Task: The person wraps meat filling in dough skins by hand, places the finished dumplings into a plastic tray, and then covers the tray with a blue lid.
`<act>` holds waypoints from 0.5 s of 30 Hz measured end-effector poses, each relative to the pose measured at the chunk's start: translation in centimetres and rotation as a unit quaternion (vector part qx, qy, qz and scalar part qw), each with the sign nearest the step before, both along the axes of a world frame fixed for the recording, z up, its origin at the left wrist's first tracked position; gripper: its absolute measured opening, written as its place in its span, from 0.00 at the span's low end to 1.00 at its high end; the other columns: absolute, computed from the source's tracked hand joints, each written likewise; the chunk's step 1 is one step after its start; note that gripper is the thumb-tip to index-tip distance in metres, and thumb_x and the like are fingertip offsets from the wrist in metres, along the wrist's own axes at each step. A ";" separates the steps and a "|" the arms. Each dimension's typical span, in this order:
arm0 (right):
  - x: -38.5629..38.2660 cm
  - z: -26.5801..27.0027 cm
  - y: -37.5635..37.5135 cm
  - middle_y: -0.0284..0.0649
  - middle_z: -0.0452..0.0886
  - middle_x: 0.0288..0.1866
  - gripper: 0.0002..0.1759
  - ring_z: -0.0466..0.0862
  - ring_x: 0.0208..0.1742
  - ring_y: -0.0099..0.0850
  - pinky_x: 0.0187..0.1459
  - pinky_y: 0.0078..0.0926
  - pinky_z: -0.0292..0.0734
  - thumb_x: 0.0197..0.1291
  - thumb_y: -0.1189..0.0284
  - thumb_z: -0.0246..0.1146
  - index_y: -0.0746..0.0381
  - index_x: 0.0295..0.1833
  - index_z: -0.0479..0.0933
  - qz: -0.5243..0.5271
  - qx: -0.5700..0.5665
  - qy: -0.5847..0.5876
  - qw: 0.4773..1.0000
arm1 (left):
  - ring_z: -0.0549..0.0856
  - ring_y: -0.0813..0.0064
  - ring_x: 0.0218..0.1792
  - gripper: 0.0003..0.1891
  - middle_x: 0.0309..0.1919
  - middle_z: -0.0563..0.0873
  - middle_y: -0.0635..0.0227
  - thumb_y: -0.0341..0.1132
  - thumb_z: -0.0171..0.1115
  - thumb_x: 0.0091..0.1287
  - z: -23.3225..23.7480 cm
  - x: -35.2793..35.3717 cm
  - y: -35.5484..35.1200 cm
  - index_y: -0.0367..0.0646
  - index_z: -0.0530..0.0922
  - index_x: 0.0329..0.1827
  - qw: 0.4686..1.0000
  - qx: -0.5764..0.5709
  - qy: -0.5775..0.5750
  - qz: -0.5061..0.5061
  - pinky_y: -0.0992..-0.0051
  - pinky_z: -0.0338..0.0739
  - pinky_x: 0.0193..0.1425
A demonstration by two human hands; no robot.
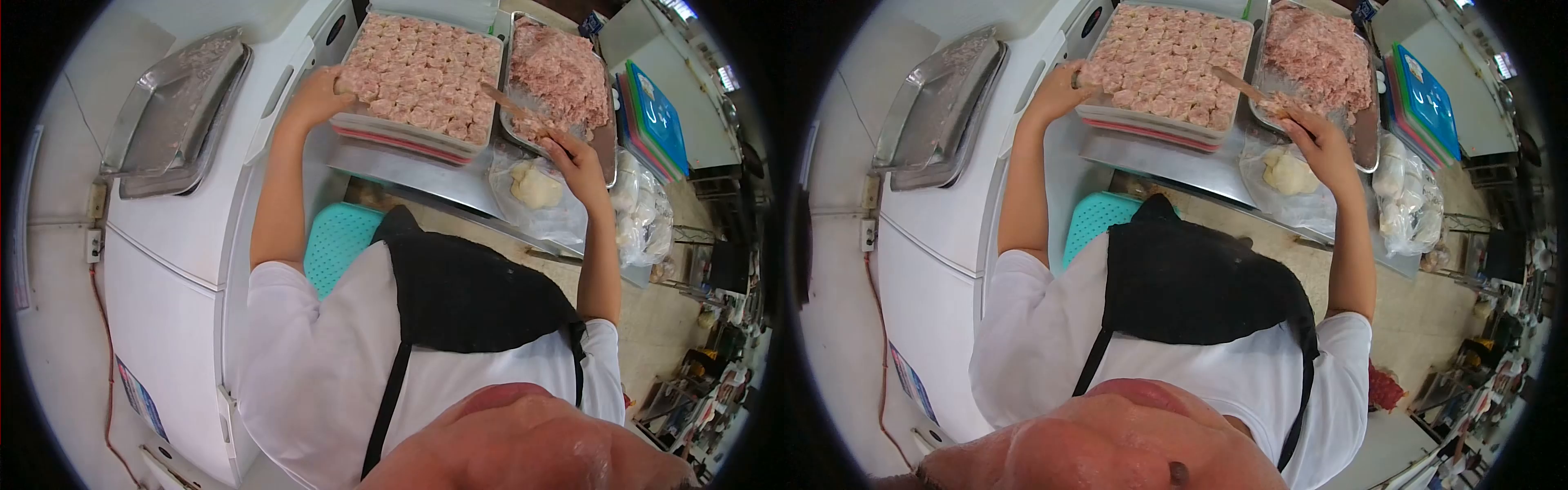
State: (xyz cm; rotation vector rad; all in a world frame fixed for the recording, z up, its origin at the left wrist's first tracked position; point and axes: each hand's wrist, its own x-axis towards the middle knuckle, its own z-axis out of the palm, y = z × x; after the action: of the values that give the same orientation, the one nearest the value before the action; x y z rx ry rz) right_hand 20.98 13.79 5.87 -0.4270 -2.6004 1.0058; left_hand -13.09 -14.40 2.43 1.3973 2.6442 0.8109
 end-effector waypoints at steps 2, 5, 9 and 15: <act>1.1 -1.9 0.9 0.44 0.84 0.46 0.18 0.81 0.46 0.27 0.50 0.23 0.73 0.65 0.67 0.61 0.68 0.54 0.78 -0.042 -0.008 0.004 0.999 | 0.83 0.55 0.43 0.27 0.37 0.85 0.50 0.40 0.68 0.50 -0.6 -0.8 -0.4 0.37 0.76 0.54 1.000 -0.019 0.019 0.010 0.64 0.76 0.48; 2.3 -2.5 1.3 0.44 0.85 0.46 0.19 0.82 0.45 0.26 0.50 0.22 0.74 0.64 0.65 0.62 0.67 0.54 0.79 -0.094 -0.048 -0.015 0.994 | 0.83 0.51 0.42 0.27 0.35 0.84 0.49 0.40 0.66 0.52 0.2 0.6 -0.2 0.39 0.75 0.55 0.997 -0.073 -0.033 0.011 0.61 0.76 0.48; 2.9 -3.0 1.9 0.40 0.85 0.45 0.18 0.80 0.44 0.21 0.48 0.19 0.74 0.65 0.66 0.62 0.68 0.54 0.79 -0.125 -0.100 -0.016 0.987 | 0.82 0.48 0.44 0.32 0.37 0.84 0.48 0.41 0.64 0.54 0.0 1.3 0.7 0.44 0.71 0.64 0.990 -0.139 -0.013 0.029 0.59 0.76 0.49; 2.8 -3.3 3.7 0.39 0.85 0.42 0.17 0.79 0.44 0.21 0.48 0.20 0.73 0.66 0.67 0.60 0.68 0.54 0.78 -0.087 -0.061 -0.012 0.994 | 0.79 0.52 0.54 0.32 0.54 0.80 0.49 0.39 0.57 0.59 -1.9 0.5 1.8 0.45 0.65 0.70 0.992 -0.096 -0.080 -0.033 0.62 0.73 0.56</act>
State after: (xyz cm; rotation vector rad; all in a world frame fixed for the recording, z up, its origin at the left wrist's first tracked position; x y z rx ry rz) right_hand 23.81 17.53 2.56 -0.6869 -2.4792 1.1086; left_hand -12.59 -12.57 0.56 1.3042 2.4668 0.6141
